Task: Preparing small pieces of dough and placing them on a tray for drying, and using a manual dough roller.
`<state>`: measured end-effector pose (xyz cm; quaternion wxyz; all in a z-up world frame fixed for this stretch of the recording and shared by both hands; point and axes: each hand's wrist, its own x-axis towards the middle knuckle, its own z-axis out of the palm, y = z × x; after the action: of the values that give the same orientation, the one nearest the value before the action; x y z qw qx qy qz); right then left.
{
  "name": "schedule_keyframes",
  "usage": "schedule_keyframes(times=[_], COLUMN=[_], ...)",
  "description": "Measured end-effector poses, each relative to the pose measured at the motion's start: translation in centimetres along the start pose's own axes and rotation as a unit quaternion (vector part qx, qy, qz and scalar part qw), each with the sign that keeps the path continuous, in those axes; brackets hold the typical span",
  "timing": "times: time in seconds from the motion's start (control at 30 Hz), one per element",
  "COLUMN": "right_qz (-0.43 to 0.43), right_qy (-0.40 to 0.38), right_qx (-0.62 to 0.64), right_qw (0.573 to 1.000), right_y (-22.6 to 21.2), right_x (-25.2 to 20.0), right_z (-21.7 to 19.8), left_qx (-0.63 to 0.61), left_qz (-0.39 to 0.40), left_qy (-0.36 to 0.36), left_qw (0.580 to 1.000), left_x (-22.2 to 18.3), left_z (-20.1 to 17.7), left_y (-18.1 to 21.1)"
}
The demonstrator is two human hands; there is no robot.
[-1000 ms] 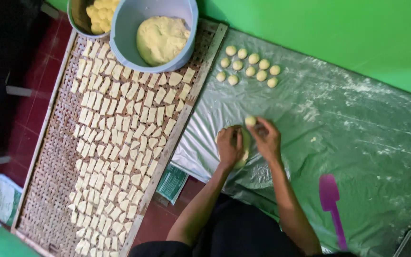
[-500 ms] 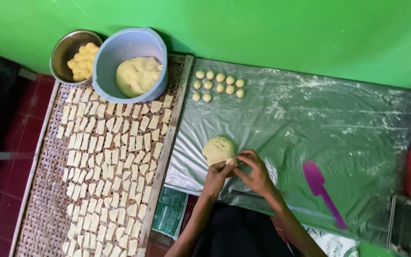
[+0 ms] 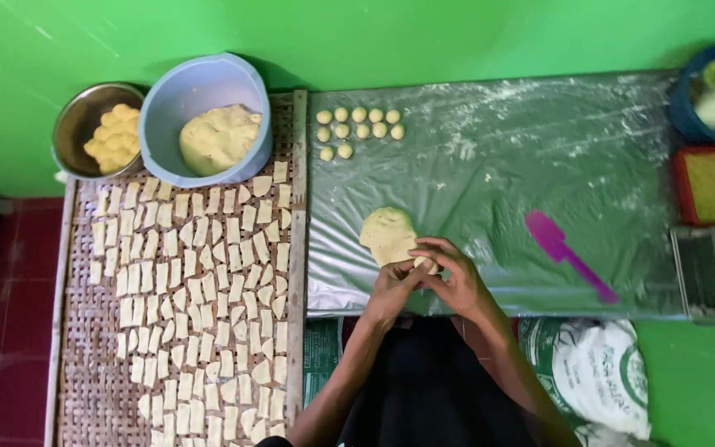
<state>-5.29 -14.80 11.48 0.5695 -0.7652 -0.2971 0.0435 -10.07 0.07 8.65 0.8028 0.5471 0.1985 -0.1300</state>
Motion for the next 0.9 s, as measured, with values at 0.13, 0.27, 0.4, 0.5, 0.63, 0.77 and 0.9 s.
schedule_keyframes(times=[0.13, 0.27, 0.4, 0.5, 0.63, 0.77, 0.9], right_qz=[0.026, 0.034, 0.028, 0.008, 0.024, 0.025, 0.015], right_qy=[0.043, 0.053, 0.063, 0.060, 0.052, 0.060, 0.058], right_qx=[-0.025, -0.020, -0.034, -0.030, -0.039, -0.043, -0.042], right_qw=[0.998, 0.998, 0.997, 0.998, 0.998, 0.997, 0.997], right_y=[-2.2, -5.0, -6.2, -5.1, -5.1, -5.2, -6.3], right_x=[-2.4, -3.8, -4.2, -4.5, -5.4, -5.9, -6.4], right_z=[1.6, 2.7, 3.7, 3.8, 4.0, 4.0, 3.8], left_qx=[0.012, 0.010, -0.013, -0.040, -0.063, -0.033, 0.004], left_qz=[-0.003, -0.024, -0.017, -0.014, -0.020, -0.012, 0.011], left_qy=[-0.020, -0.011, -0.023, -0.028, -0.064, -0.080, -0.076], left_qw=[1.000, 1.000, 0.999, 0.999, 0.996, 0.996, 0.997], left_x=[-2.3, -3.7, -5.8, -6.1, -5.8, -6.1, -6.8], left_z=[-0.8, -1.7, -1.4, -1.2, -2.0, -1.8, -1.2], left_y=[-0.2, -1.2, 0.4, 0.7, -1.2, -1.0, -1.6])
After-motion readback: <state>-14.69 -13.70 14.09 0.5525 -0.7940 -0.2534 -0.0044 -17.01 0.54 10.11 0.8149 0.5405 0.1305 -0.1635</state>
